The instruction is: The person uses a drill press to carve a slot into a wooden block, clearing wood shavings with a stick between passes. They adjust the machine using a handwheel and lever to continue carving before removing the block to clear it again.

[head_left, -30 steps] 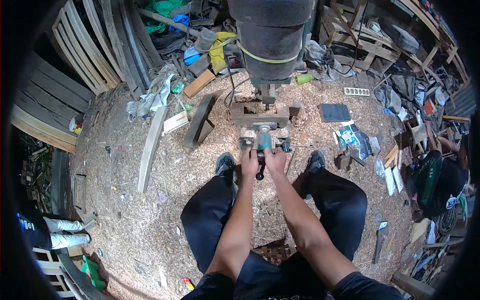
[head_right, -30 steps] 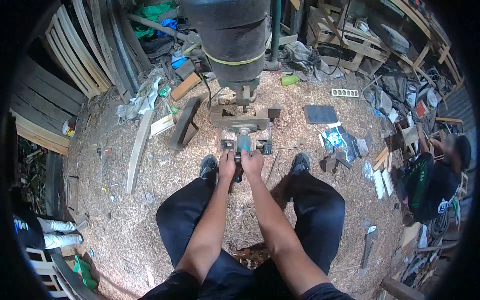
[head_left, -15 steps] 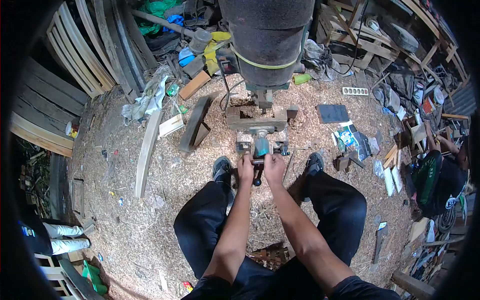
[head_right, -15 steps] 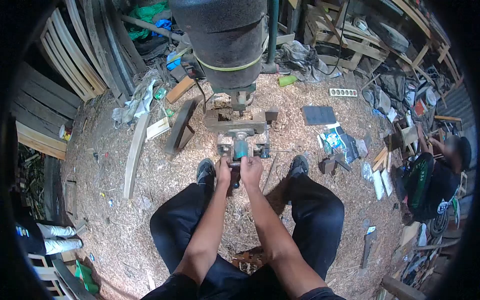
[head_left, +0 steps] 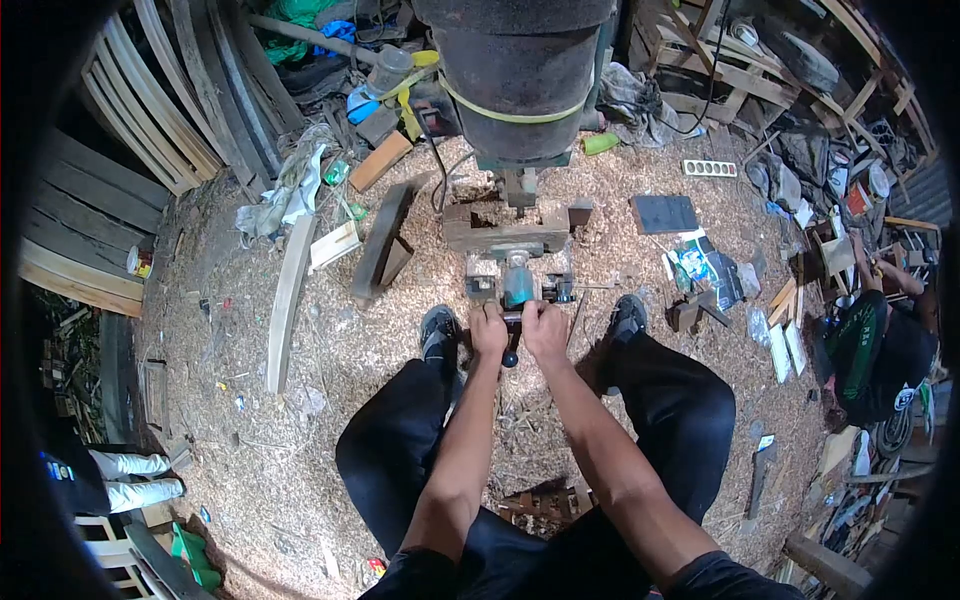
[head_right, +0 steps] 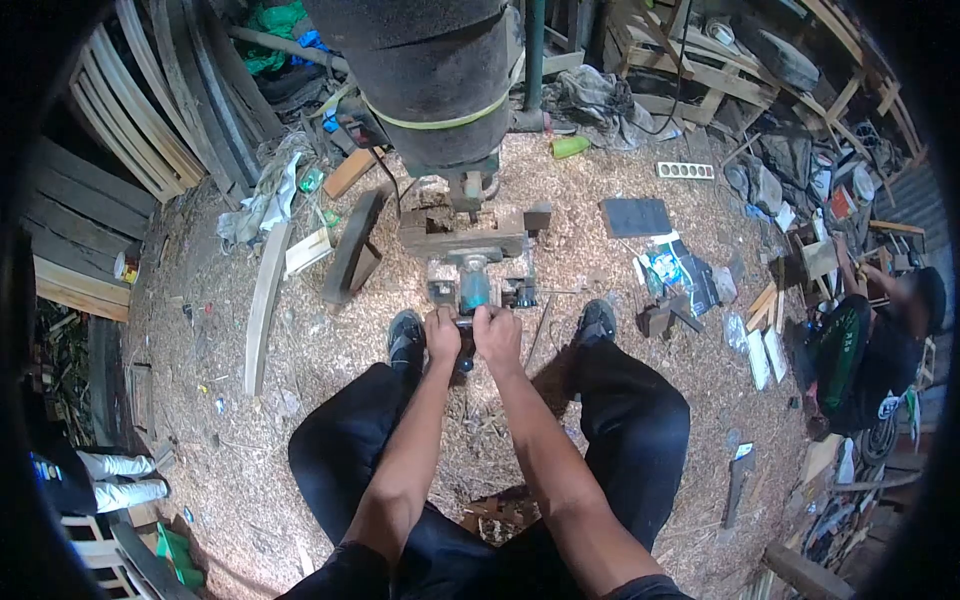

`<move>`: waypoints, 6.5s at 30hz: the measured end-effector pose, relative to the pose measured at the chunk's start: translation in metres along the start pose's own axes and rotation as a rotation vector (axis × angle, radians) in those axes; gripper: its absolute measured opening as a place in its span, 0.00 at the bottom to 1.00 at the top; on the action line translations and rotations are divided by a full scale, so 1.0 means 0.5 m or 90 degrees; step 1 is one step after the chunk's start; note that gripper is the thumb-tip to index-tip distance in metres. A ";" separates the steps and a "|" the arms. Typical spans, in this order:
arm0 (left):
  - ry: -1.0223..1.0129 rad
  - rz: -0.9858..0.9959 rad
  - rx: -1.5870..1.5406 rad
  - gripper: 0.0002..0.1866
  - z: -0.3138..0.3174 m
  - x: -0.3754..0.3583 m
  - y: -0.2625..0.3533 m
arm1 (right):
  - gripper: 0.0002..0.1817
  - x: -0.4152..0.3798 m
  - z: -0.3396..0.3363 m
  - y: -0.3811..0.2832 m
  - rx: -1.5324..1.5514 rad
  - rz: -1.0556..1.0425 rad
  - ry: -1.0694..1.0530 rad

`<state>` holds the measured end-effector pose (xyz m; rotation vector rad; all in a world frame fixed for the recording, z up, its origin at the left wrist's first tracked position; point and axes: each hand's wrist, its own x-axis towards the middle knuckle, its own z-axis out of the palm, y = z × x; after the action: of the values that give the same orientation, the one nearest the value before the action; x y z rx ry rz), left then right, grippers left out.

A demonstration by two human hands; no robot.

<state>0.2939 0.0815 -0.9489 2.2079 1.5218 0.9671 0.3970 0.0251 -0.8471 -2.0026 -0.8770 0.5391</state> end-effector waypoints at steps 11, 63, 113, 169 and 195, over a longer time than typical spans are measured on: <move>0.058 0.039 0.042 0.02 -0.002 -0.006 0.015 | 0.20 0.012 0.037 0.041 0.051 -0.119 0.120; 0.009 -0.712 -0.855 0.19 0.012 0.008 0.032 | 0.20 0.011 0.041 0.025 0.006 -0.084 0.106; -0.161 -0.177 0.082 0.18 -0.105 0.076 0.200 | 0.18 0.013 0.172 0.195 0.813 0.372 0.117; -0.160 -0.493 -0.455 0.43 -0.184 -0.004 0.158 | 0.39 -0.022 0.043 0.098 0.272 0.122 0.130; -0.108 -0.466 -0.618 0.37 -0.161 -0.025 0.122 | 0.34 -0.041 0.027 0.072 0.265 0.184 0.133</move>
<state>0.2809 0.0349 -0.8593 0.9305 1.2178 0.9272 0.3882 0.0034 -0.8838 -1.7658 -0.3146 0.6033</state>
